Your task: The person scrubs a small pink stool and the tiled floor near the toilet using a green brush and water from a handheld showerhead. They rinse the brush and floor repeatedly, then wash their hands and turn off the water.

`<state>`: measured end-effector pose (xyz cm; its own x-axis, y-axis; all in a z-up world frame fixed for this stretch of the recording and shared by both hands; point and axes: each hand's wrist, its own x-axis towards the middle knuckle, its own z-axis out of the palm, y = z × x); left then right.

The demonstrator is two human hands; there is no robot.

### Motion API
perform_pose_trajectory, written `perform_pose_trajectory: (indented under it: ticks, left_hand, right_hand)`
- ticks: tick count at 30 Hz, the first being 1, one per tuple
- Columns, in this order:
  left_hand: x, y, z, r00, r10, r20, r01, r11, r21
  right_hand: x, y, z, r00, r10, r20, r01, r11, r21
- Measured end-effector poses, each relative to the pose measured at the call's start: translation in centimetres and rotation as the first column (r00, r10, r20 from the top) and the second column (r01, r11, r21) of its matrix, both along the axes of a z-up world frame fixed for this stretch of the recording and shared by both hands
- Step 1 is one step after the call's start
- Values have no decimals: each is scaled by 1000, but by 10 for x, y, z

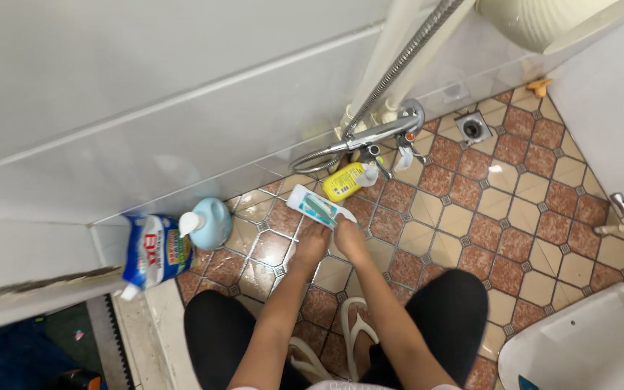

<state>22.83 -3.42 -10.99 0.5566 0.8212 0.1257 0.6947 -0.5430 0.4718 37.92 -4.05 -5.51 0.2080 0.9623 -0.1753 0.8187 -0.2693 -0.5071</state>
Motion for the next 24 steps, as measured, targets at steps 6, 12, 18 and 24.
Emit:
perform_pose_trajectory:
  ticks: [6,12,18,24]
  left_hand:
    - [48,33,-83,849,-371,-377,398,917,-8]
    - [114,46,-124,742,-378,-554,401,912,-85]
    - [124,57,-144,738,-295,-607,346,938,-35]
    - [91,57,-115,798,-291,-527,402,909,107]
  right_hand:
    - [77,27,-129,727,-680,-94,649,725,-231]
    - [134,111,-171,740,-463,-488,608,770,192]
    - [160,171,-181,743,-242,-623,433,885,173]
    - [143,186,-177,729,-220,-648,414,896,162]
